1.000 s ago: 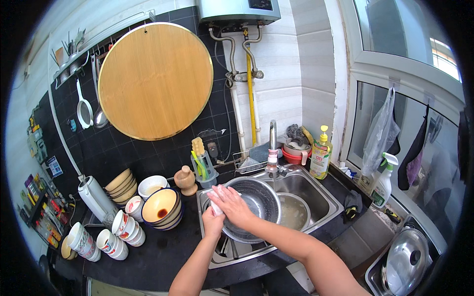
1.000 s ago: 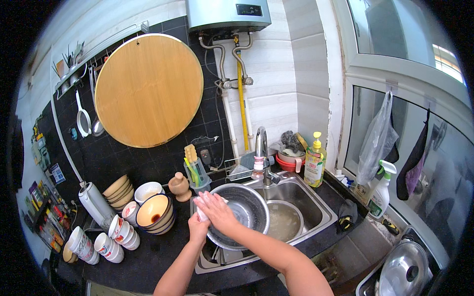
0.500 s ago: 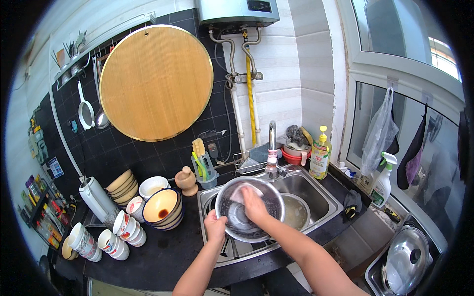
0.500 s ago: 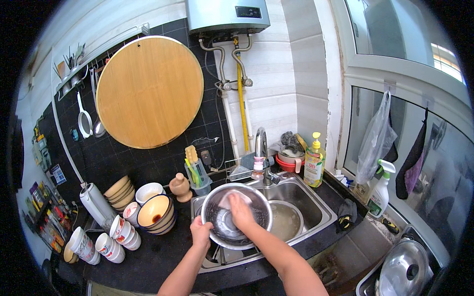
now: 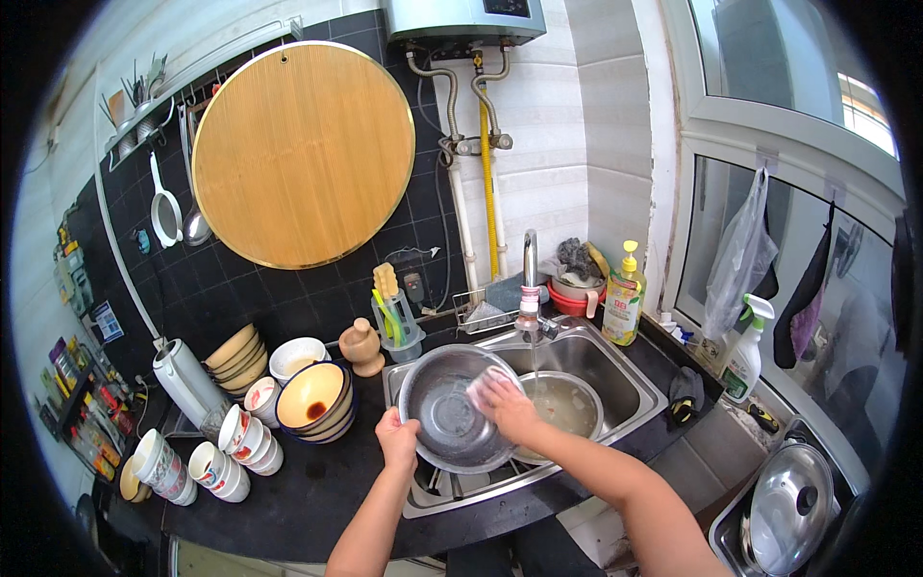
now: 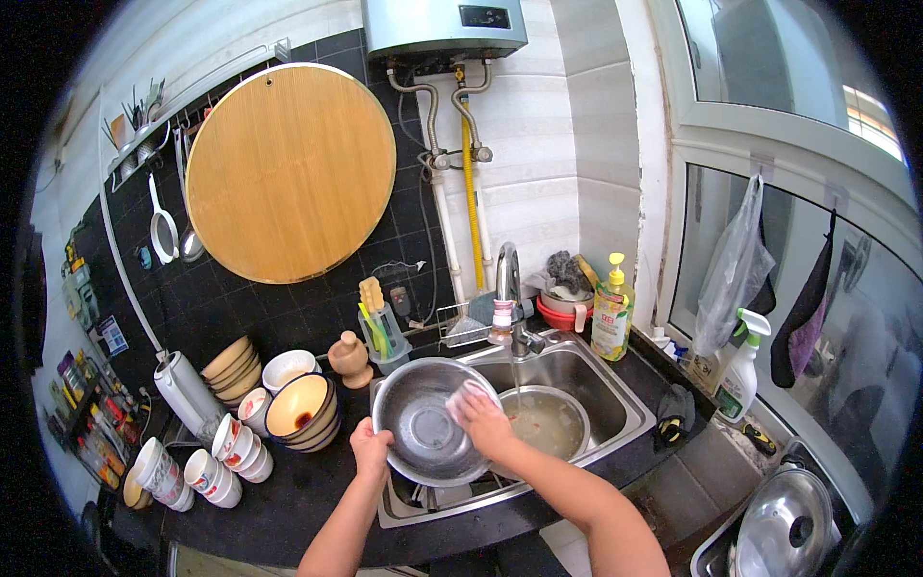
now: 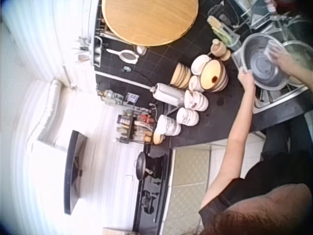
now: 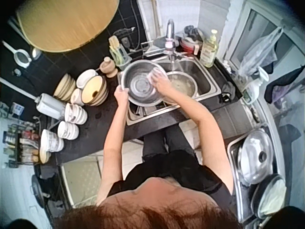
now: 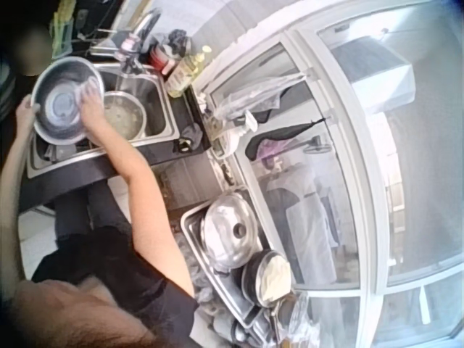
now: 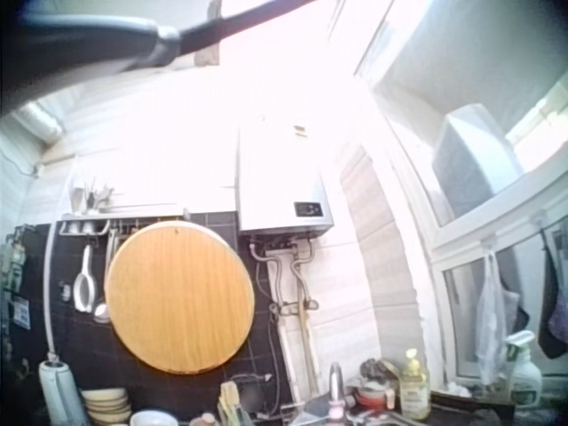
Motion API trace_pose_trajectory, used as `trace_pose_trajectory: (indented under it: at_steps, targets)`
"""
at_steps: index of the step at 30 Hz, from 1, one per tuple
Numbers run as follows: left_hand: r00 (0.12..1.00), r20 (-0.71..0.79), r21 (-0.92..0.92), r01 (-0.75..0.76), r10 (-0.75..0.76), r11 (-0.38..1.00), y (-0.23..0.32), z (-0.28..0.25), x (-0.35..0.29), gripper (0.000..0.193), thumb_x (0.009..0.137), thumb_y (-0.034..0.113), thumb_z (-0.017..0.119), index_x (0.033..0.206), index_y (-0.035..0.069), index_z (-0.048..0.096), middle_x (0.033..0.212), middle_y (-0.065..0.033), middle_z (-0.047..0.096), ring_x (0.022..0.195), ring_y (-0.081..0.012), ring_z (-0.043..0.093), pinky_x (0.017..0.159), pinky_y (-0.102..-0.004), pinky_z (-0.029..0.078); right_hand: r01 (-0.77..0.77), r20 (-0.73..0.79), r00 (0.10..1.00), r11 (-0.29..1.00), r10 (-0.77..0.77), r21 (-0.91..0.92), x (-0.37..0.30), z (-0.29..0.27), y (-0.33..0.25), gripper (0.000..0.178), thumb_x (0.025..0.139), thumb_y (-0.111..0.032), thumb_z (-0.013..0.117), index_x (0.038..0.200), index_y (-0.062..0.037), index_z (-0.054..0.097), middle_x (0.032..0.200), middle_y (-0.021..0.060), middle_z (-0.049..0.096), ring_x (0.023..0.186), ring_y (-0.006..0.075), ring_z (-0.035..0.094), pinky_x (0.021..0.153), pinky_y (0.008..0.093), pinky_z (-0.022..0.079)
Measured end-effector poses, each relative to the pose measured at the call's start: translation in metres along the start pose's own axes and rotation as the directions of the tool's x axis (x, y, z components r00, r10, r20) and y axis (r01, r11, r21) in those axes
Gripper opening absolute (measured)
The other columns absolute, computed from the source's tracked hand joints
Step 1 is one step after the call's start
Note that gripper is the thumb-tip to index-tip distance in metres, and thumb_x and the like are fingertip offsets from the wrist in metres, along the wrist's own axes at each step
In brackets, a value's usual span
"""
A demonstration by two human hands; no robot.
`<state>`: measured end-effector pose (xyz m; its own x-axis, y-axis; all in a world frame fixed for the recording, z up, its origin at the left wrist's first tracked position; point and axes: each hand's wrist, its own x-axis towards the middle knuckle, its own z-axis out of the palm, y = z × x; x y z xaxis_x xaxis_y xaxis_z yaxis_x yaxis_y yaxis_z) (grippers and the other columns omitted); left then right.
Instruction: The person washes various kitchen items in a sink using a pink sponge and running water. They scrub and rinse chopsticks, a small white bowl, a metal bowl, and a metal strainer, placing each item into the sink basin after cleaning.
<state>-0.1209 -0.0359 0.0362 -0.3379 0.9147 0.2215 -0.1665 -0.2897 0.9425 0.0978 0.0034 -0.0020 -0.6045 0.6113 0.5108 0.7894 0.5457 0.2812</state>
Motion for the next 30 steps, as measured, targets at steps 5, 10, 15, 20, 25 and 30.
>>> trace_pose_trajectory:
  at_steps: [5, 10, 15, 20, 25, 30]
  targets:
    - [0.987, 0.101, -0.190, 0.144, -0.127, 0.971, 0.002, 0.019, -0.011, 0.020, 0.057, -0.013, 0.049, 0.069, 0.003, 0.050, 0.067, -0.0012, 0.054, 0.055, -0.0102, 0.049, 0.049, -0.0226, 0.039, -0.039, 0.163, 0.987, 0.975, 0.003, 0.217, 0.031, -0.024, -0.020, 0.048, 0.087, -0.032, 0.041, 0.133, -0.0249, 0.032, 0.140, 0.0100, 0.027, 0.128, 0.0319, 0.026, 0.100, 0.0543, 0.017]
    - [0.984, 0.008, -0.298, 0.175, -0.180, 0.939, -0.009, 0.007, -0.003, 0.019, 0.059, -0.013, 0.048, 0.067, 0.003, 0.048, 0.064, -0.0043, 0.053, 0.053, -0.0119, 0.049, 0.049, -0.0229, 0.040, -0.177, 0.416, 0.879, 0.650, -0.233, 0.739, 0.026, -0.037, -0.055, 0.055, 0.090, -0.050, 0.025, 0.138, -0.0213, 0.021, 0.129, 0.0179, 0.041, 0.118, 0.0349, 0.039, 0.098, 0.0381, 0.029]
    - [0.975, -0.037, -0.260, 0.204, -0.221, 0.944, -0.023, 0.001, 0.013, 0.022, 0.056, -0.011, 0.049, 0.070, 0.005, 0.045, 0.067, -0.0031, 0.049, 0.056, -0.0147, 0.046, 0.052, -0.0247, 0.038, -0.193, 0.505, 0.847, 0.787, -0.168, 0.586, 0.009, -0.075, -0.044, 0.057, 0.079, -0.056, 0.046, 0.118, -0.0154, 0.050, 0.098, 0.0195, 0.059, 0.093, 0.0311, 0.057, 0.079, 0.0399, 0.044]
    - [0.848, 0.025, -0.040, 0.531, -0.530, 0.847, -0.006, 0.013, 0.025, 0.019, 0.056, -0.004, 0.056, 0.060, 0.009, 0.041, 0.053, -0.0018, 0.040, 0.043, -0.0128, 0.036, 0.039, -0.0260, 0.031, -0.190, 0.314, 0.949, 0.866, 0.041, 0.463, 0.010, -0.097, -0.021, 0.046, 0.074, -0.058, 0.054, 0.088, -0.0149, 0.064, 0.070, 0.0142, 0.062, 0.068, 0.0323, 0.060, 0.063, 0.0401, 0.048]
    - [0.739, 0.105, 0.095, 0.659, -0.665, 0.747, -0.001, 0.019, 0.041, 0.012, 0.065, 0.012, 0.057, 0.060, 0.009, 0.046, 0.048, 0.0013, 0.038, 0.039, -0.0096, 0.033, 0.039, -0.0250, 0.034, -0.276, 0.223, 0.957, 0.825, 0.187, 0.493, 0.027, -0.104, -0.001, 0.039, 0.071, -0.053, 0.060, 0.090, -0.0194, 0.064, 0.073, 0.0105, 0.062, 0.069, 0.0300, 0.060, 0.062, 0.0380, 0.047]
    - [0.688, 0.089, 0.373, 0.648, -0.721, 0.664, 0.003, 0.032, 0.048, 0.036, 0.073, 0.040, 0.054, 0.084, 0.006, 0.055, 0.071, -0.0051, 0.050, 0.055, -0.0165, 0.047, 0.055, -0.0315, 0.043, -0.420, 0.250, 0.903, 0.599, 0.348, 0.681, 0.041, -0.114, 0.023, 0.031, 0.071, -0.043, 0.065, 0.093, -0.0207, 0.066, 0.079, 0.0067, 0.064, 0.076, 0.0242, 0.061, 0.069, 0.0317, 0.046]
